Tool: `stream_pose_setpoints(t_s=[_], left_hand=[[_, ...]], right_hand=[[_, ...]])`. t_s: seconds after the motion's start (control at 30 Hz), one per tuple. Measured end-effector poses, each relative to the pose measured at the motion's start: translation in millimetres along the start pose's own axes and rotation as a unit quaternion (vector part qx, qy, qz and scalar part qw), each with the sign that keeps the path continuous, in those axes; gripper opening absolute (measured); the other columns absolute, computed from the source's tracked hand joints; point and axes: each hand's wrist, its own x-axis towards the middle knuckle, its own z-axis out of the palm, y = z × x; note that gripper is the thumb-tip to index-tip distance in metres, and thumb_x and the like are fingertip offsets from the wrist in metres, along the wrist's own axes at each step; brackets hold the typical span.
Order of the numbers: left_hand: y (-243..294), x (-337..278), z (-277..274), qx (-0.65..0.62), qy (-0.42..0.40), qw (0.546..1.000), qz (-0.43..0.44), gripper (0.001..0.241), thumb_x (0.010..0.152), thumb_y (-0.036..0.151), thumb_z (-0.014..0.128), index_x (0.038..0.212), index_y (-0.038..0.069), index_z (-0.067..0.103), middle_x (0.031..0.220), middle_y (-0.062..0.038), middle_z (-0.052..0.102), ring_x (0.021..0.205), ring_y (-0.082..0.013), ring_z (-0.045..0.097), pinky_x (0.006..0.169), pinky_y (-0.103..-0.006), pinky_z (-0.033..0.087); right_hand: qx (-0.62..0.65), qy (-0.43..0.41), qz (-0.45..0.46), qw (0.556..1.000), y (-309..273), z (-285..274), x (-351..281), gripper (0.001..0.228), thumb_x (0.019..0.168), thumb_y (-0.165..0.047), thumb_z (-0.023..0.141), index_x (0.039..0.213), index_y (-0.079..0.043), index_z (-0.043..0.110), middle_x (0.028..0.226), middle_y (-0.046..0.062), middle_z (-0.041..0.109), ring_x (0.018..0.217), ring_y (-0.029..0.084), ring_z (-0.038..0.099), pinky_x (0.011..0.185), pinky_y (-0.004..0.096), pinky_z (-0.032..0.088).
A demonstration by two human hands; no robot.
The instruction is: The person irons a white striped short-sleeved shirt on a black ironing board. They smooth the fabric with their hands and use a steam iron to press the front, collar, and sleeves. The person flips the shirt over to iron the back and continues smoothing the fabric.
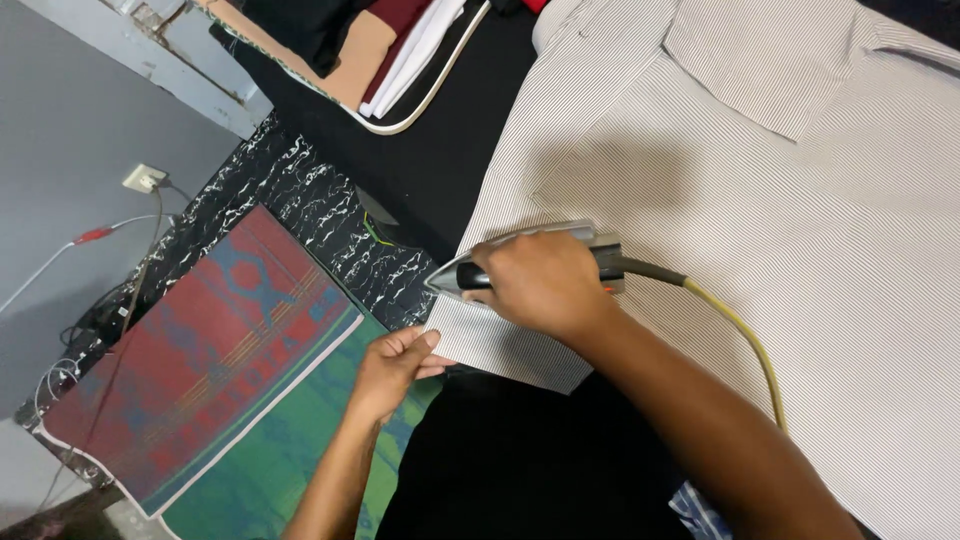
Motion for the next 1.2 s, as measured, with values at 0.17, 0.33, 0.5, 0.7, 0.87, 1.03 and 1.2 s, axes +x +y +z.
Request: stream_pose_setpoints(t_s=[0.17,0.33,0.5,0.7,0.87,1.03,1.2], left_hand=[[-5.5,-0.2,-4.5,0.015,-0.014,1.0,0.005,0.039,0.099,0.019,0.063,0.126,-0.01,0.066,0.103,-0.021,0.078,0.093,-0.0293,0.078,0.083,-0.0418,0.063],[-9.9,0.6,-7.6,0.009,-0.013,1.0,0.002,0.041,0.1,0.02,0.062,0.127,-0.01,0.065,0.104,-0.022,0.077,0.096,-0.0316,0.077,0.086,-0.0443,0.062],[-32.6,9.8,-8.9,0.006,0.025,0.997,0.073,0.026,0.102,0.019,0.061,0.109,-0.004,0.071,0.091,-0.011,0.073,0.088,-0.0208,0.075,0.087,-0.04,0.063],[-44.3,5.0,24.7,-0.132,0.065,0.984,0.1,0.023,0.106,0.03,0.056,0.1,0.009,0.065,0.092,-0.003,0.07,0.089,-0.0156,0.072,0.092,-0.0376,0.06],[-23.2,-10.8,70.7,-0.31,0.016,0.949,0.058,0.041,0.103,0.051,0.05,0.109,0.015,0.068,0.106,-0.006,0.078,0.098,-0.0247,0.077,0.093,-0.0473,0.061],[-31.5,-10.4,104.0,-0.276,0.0,0.959,0.063,0.025,0.098,0.021,0.066,0.119,0.008,0.063,0.113,-0.011,0.075,0.103,-0.0301,0.074,0.097,-0.0538,0.057],[-60.0,-3.2,105.5,-0.224,-0.013,0.974,0.026,0.034,0.098,0.018,0.065,0.126,0.001,0.055,0.11,-0.021,0.072,0.094,-0.0355,0.075,0.083,-0.0544,0.062]], right_hand=[[-0.038,-0.003,-0.032,0.999,-5.2,3.8,-4.0,0.035,0.091,-0.051,0.068,0.109,-0.022,0.076,0.081,0.008,0.078,0.08,0.032,0.078,0.071,0.046,0.062],[0.003,0.038,0.036,0.999,-4.8,1.1,0.0,0.04,0.096,-0.047,0.062,0.115,-0.013,0.07,0.085,0.015,0.076,0.084,0.039,0.077,0.073,0.053,0.061],[0.034,0.062,0.103,0.992,-2.4,-9.6,-1.4,0.037,0.099,-0.044,0.062,0.111,-0.01,0.069,0.08,0.015,0.075,0.08,0.039,0.077,0.068,0.051,0.061],[0.045,0.118,0.18,0.976,7.3,-3.9,7.4,0.04,0.098,-0.046,0.063,0.107,-0.008,0.068,0.075,0.016,0.072,0.074,0.041,0.076,0.061,0.051,0.06],[0.059,0.069,0.164,0.982,-1.2,-8.5,2.5,0.037,0.096,-0.039,0.065,0.111,-0.005,0.068,0.08,0.018,0.073,0.081,0.043,0.076,0.068,0.054,0.061],[0.09,0.095,0.194,0.972,10.4,-8.1,11.5,0.038,0.099,-0.041,0.061,0.111,-0.006,0.068,0.079,0.019,0.072,0.079,0.045,0.076,0.067,0.054,0.061],[0.069,0.091,0.174,0.978,-4.7,0.7,-1.0,0.036,0.097,-0.037,0.064,0.108,-0.003,0.067,0.08,0.019,0.073,0.079,0.043,0.076,0.067,0.054,0.061]])
